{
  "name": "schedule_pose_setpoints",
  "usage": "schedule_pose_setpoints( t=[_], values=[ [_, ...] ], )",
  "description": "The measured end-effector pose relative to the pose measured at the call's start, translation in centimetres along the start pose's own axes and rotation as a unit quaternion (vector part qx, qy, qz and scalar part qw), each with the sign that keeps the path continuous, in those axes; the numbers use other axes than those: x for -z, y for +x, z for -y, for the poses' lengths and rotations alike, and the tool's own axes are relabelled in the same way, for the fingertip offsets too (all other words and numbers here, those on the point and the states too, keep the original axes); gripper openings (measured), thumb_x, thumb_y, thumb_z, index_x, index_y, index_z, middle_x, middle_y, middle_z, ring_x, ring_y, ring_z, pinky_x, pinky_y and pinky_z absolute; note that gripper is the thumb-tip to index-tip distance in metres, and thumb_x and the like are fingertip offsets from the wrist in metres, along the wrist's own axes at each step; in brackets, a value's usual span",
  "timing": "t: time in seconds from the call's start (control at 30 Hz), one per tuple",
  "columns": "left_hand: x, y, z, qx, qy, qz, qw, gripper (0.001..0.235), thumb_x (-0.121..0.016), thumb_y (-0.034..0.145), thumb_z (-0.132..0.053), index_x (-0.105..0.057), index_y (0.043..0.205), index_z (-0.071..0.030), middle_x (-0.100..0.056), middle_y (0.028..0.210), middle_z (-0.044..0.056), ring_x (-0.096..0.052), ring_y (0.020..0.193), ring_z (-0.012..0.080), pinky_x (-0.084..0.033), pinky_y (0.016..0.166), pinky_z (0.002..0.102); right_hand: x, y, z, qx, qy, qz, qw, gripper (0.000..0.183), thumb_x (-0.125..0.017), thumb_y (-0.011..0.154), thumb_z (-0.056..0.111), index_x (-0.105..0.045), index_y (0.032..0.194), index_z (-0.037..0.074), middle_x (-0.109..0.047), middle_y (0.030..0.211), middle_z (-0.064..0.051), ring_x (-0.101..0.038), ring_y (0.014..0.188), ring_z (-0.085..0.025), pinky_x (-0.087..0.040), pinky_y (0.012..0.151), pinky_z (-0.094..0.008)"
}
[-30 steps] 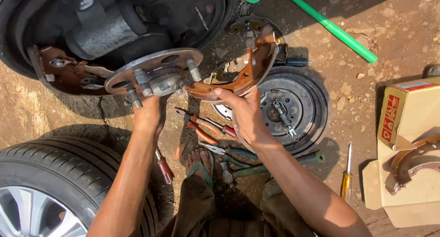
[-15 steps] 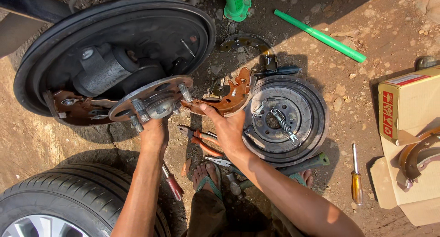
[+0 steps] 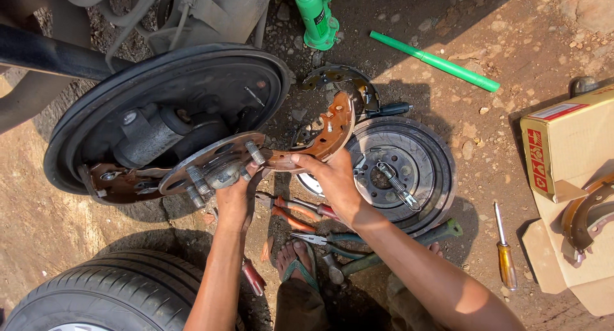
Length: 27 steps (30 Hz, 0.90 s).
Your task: The person assembles brake shoes and springs onto a drum brake backing plate. They attach a spring to the brake shoe, position the shoe assembly onto the backing plate, and secure it with additional springs and hardware.
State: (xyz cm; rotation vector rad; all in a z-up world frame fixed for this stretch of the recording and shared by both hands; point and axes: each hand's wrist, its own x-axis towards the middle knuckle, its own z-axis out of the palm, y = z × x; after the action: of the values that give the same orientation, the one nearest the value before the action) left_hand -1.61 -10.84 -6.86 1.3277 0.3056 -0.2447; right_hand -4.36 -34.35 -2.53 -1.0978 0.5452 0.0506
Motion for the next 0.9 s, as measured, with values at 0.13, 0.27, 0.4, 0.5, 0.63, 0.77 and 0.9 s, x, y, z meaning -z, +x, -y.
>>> schedule_pose_setpoints(
  t=[0.13, 0.27, 0.4, 0.5, 0.63, 0.77, 0.9],
  values=[
    [-6.6, -1.5, -3.4, 0.030, -0.025, -0.022, 0.999, 0.060, -0.069, 0.095, -0.003, -0.049, 0.151, -0.004, -0.053, 0.151, 0.022, -0.057, 0.132, 0.0382, -0.059, 0.108, 0.056, 0.4, 1.1, 2.2, -0.011, 0.017, 0.037, 0.999, 0.035, -0.082, 0.089, 0.003, -0.068, 0.121, -0.003, -0.075, 0.103, -0.022, -0.077, 0.090, -0.030, -0.068, 0.081, -0.046],
    [-9.8, -2.8, -4.8, 0.042, -0.076, -0.037, 0.996, 0.044, -0.065, 0.098, -0.008, -0.055, 0.140, 0.002, -0.062, 0.129, 0.021, -0.066, 0.114, 0.0365, -0.064, 0.101, 0.059, 2.7, 1.8, 1.6, -0.042, 0.023, 0.059, 0.997, 0.033, -0.074, 0.094, 0.000, -0.063, 0.125, -0.006, -0.073, 0.106, -0.026, -0.078, 0.090, -0.034, -0.070, 0.079, -0.047],
    [-4.8, -1.0, 2.4, 0.043, -0.068, -0.057, 0.995, 0.045, -0.066, 0.099, -0.006, -0.054, 0.142, -0.004, -0.064, 0.130, 0.020, -0.070, 0.110, 0.0383, -0.064, 0.095, 0.063, 2.6, 0.9, 2.6, -0.046, -0.002, 0.053, 0.998, 0.041, -0.078, 0.091, 0.000, -0.059, 0.127, -0.009, -0.071, 0.107, -0.026, -0.076, 0.089, -0.033, -0.070, 0.079, -0.044],
    [-5.6, -2.1, 1.4, 0.048, -0.036, -0.065, 0.996, 0.043, -0.064, 0.101, -0.011, -0.053, 0.142, -0.004, -0.063, 0.131, 0.017, -0.068, 0.111, 0.0331, -0.065, 0.096, 0.057, 2.7, 0.5, 2.8, -0.057, -0.004, 0.056, 0.997, 0.042, -0.079, 0.090, 0.001, -0.058, 0.125, -0.009, -0.069, 0.106, -0.025, -0.076, 0.089, -0.032, -0.070, 0.079, -0.045],
    [-6.8, -5.4, -1.5, -0.018, 0.162, -0.104, 0.981, 0.049, -0.056, 0.106, -0.018, -0.046, 0.151, -0.002, -0.058, 0.139, 0.023, -0.063, 0.121, 0.0397, -0.057, 0.100, 0.062, 4.3, 2.2, -1.6, -0.029, -0.079, 0.041, 0.996, 0.042, -0.081, 0.090, 0.004, -0.059, 0.124, -0.008, -0.070, 0.103, -0.026, -0.074, 0.091, -0.035, -0.066, 0.081, -0.051],
    [-8.7, -9.7, -4.7, -0.321, 0.374, -0.003, 0.870, 0.016, -0.056, 0.089, 0.002, -0.069, 0.095, -0.006, -0.065, 0.095, 0.010, -0.062, 0.090, 0.0233, -0.050, 0.078, 0.035, 2.3, 1.7, 3.5, -0.201, -0.044, -0.013, 0.979, 0.047, -0.069, 0.092, -0.005, -0.050, 0.136, -0.001, -0.066, 0.125, -0.019, -0.076, 0.089, -0.028, -0.068, 0.089, -0.038],
    [-12.8, -8.4, -9.4, -0.381, 0.344, 0.111, 0.851, 0.020, -0.050, 0.090, -0.010, -0.065, 0.080, -0.001, -0.068, 0.089, 0.017, -0.067, 0.080, 0.0269, -0.051, 0.069, 0.035, 2.7, 0.2, 3.3, -0.146, -0.133, 0.020, 0.980, 0.051, -0.066, 0.096, 0.008, -0.050, 0.144, -0.002, -0.071, 0.122, -0.019, -0.080, 0.095, -0.024, -0.070, 0.094, -0.035]
  ],
)
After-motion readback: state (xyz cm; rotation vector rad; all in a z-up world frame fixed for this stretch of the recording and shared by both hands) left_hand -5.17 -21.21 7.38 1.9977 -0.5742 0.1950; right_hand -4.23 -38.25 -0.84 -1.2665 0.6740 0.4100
